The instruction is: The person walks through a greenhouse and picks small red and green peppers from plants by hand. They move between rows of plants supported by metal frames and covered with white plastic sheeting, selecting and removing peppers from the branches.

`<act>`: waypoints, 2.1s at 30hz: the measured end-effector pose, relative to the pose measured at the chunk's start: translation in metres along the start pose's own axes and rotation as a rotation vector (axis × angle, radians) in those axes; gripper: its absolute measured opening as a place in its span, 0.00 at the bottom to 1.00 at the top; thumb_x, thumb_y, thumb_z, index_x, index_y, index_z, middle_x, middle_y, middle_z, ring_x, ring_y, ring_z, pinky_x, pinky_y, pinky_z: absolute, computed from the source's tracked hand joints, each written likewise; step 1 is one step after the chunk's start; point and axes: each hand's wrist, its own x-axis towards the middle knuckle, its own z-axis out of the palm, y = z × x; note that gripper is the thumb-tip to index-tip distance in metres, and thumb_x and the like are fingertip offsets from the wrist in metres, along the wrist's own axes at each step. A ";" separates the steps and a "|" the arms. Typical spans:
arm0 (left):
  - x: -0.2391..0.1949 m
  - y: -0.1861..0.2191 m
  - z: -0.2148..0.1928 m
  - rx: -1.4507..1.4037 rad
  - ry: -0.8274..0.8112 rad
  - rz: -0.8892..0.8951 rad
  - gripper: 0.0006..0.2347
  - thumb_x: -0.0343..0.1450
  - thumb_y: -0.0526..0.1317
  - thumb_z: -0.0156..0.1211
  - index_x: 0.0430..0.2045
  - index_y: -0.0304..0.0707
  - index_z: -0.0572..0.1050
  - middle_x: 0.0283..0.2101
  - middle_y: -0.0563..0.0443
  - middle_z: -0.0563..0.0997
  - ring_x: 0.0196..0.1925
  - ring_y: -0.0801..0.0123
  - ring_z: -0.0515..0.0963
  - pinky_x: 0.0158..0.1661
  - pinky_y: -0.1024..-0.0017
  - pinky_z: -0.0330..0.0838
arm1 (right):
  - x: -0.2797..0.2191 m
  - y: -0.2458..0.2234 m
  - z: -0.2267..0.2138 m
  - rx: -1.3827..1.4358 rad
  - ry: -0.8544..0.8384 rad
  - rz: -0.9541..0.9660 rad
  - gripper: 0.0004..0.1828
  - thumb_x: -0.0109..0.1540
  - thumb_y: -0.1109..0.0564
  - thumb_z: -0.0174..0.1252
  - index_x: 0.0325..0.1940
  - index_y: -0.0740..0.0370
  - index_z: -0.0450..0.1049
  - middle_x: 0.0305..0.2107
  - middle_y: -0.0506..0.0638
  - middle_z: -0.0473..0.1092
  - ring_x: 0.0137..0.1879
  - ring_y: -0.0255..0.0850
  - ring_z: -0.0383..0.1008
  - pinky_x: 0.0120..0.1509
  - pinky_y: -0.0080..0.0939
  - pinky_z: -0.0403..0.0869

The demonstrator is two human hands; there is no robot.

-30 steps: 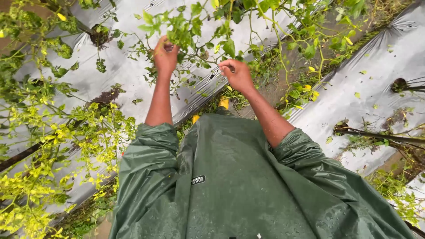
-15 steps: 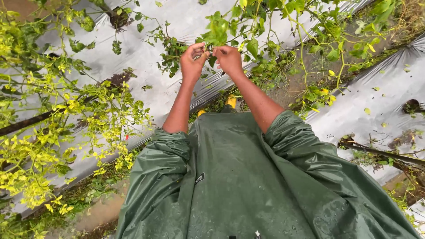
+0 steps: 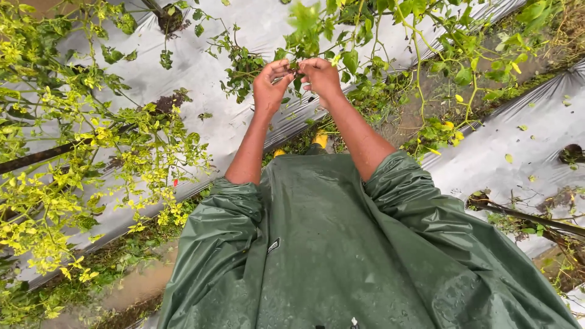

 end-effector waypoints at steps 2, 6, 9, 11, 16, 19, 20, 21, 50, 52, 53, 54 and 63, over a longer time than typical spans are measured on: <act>0.004 -0.010 0.002 -0.019 0.012 0.006 0.14 0.68 0.33 0.71 0.48 0.42 0.80 0.47 0.48 0.86 0.48 0.64 0.86 0.53 0.64 0.84 | -0.012 -0.007 -0.004 0.046 -0.008 -0.006 0.05 0.66 0.59 0.59 0.42 0.58 0.80 0.37 0.50 0.79 0.31 0.33 0.74 0.32 0.32 0.77; 0.011 -0.030 0.008 -0.152 0.072 -0.026 0.13 0.68 0.34 0.71 0.46 0.37 0.81 0.44 0.46 0.87 0.47 0.66 0.86 0.52 0.70 0.84 | -0.022 -0.006 -0.011 -0.045 -0.009 -0.079 0.13 0.66 0.63 0.53 0.49 0.53 0.79 0.39 0.47 0.78 0.33 0.31 0.72 0.35 0.31 0.78; 0.009 -0.013 0.009 -0.181 0.078 -0.030 0.09 0.70 0.34 0.68 0.43 0.34 0.81 0.37 0.46 0.88 0.39 0.69 0.88 0.46 0.71 0.85 | -0.014 0.018 -0.008 -0.151 -0.028 -0.373 0.14 0.64 0.55 0.63 0.54 0.52 0.74 0.34 0.43 0.77 0.36 0.33 0.74 0.32 0.34 0.78; 0.005 -0.002 0.011 -0.141 0.073 -0.023 0.09 0.70 0.37 0.68 0.41 0.36 0.81 0.39 0.47 0.88 0.41 0.69 0.87 0.47 0.69 0.85 | -0.020 0.019 -0.002 -0.170 0.022 -0.418 0.13 0.63 0.53 0.65 0.51 0.51 0.75 0.35 0.43 0.77 0.37 0.33 0.75 0.39 0.35 0.77; 0.004 0.011 0.016 -0.106 0.054 -0.023 0.08 0.72 0.40 0.64 0.40 0.38 0.81 0.40 0.50 0.86 0.43 0.68 0.86 0.47 0.69 0.84 | -0.001 0.030 0.004 -0.216 0.168 -0.463 0.07 0.61 0.51 0.66 0.42 0.51 0.78 0.34 0.43 0.78 0.39 0.36 0.78 0.45 0.43 0.78; 0.001 0.015 0.017 -0.104 0.061 -0.073 0.09 0.73 0.42 0.60 0.41 0.39 0.79 0.38 0.47 0.87 0.38 0.67 0.88 0.41 0.69 0.87 | 0.005 0.033 0.003 -0.210 0.179 -0.453 0.05 0.61 0.55 0.65 0.41 0.51 0.79 0.34 0.43 0.78 0.40 0.36 0.76 0.47 0.41 0.79; 0.002 0.012 0.017 -0.098 0.060 -0.073 0.09 0.74 0.42 0.59 0.43 0.39 0.78 0.40 0.48 0.87 0.39 0.67 0.88 0.42 0.69 0.85 | 0.001 0.029 0.004 -0.196 0.172 -0.415 0.05 0.62 0.55 0.64 0.42 0.51 0.79 0.34 0.43 0.78 0.38 0.36 0.76 0.45 0.42 0.78; 0.004 0.010 0.017 -0.093 0.059 -0.072 0.10 0.74 0.42 0.57 0.45 0.39 0.77 0.42 0.48 0.87 0.40 0.68 0.88 0.44 0.69 0.83 | -0.002 0.024 0.004 -0.183 0.165 -0.377 0.05 0.62 0.55 0.62 0.42 0.51 0.79 0.34 0.43 0.78 0.37 0.36 0.76 0.42 0.42 0.76; 0.017 0.024 0.002 0.123 0.044 -0.317 0.12 0.74 0.42 0.59 0.50 0.47 0.81 0.40 0.60 0.89 0.32 0.82 0.84 0.29 0.82 0.75 | -0.062 0.035 -0.081 0.272 0.073 -0.085 0.13 0.69 0.67 0.45 0.35 0.64 0.75 0.35 0.54 0.76 0.38 0.37 0.78 0.37 0.31 0.83; 0.019 0.022 0.000 0.141 0.063 -0.343 0.12 0.74 0.42 0.60 0.51 0.48 0.81 0.40 0.61 0.89 0.33 0.85 0.83 0.29 0.85 0.74 | -0.065 0.047 -0.092 0.271 0.032 -0.016 0.15 0.69 0.67 0.41 0.37 0.67 0.75 0.40 0.57 0.76 0.41 0.38 0.78 0.40 0.35 0.84; 0.021 0.017 -0.001 0.071 0.092 -0.289 0.12 0.73 0.42 0.61 0.50 0.44 0.80 0.38 0.57 0.89 0.31 0.80 0.85 0.34 0.79 0.79 | -0.066 0.053 -0.094 0.211 0.035 0.020 0.12 0.69 0.65 0.45 0.42 0.65 0.76 0.36 0.54 0.76 0.37 0.36 0.77 0.35 0.32 0.80; 0.023 0.012 -0.001 0.002 0.117 -0.235 0.14 0.71 0.43 0.63 0.49 0.40 0.79 0.37 0.53 0.90 0.30 0.76 0.87 0.40 0.73 0.85 | -0.067 0.059 -0.097 0.154 0.040 0.055 0.10 0.69 0.64 0.49 0.47 0.64 0.76 0.33 0.51 0.76 0.32 0.34 0.75 0.30 0.30 0.77; 0.028 -0.007 -0.009 -0.240 0.301 -0.338 0.10 0.72 0.41 0.62 0.45 0.41 0.77 0.39 0.47 0.90 0.29 0.73 0.86 0.32 0.74 0.83 | -0.044 0.113 -0.114 0.166 0.276 0.173 0.14 0.68 0.64 0.52 0.56 0.60 0.76 0.35 0.49 0.74 0.28 0.32 0.69 0.24 0.31 0.68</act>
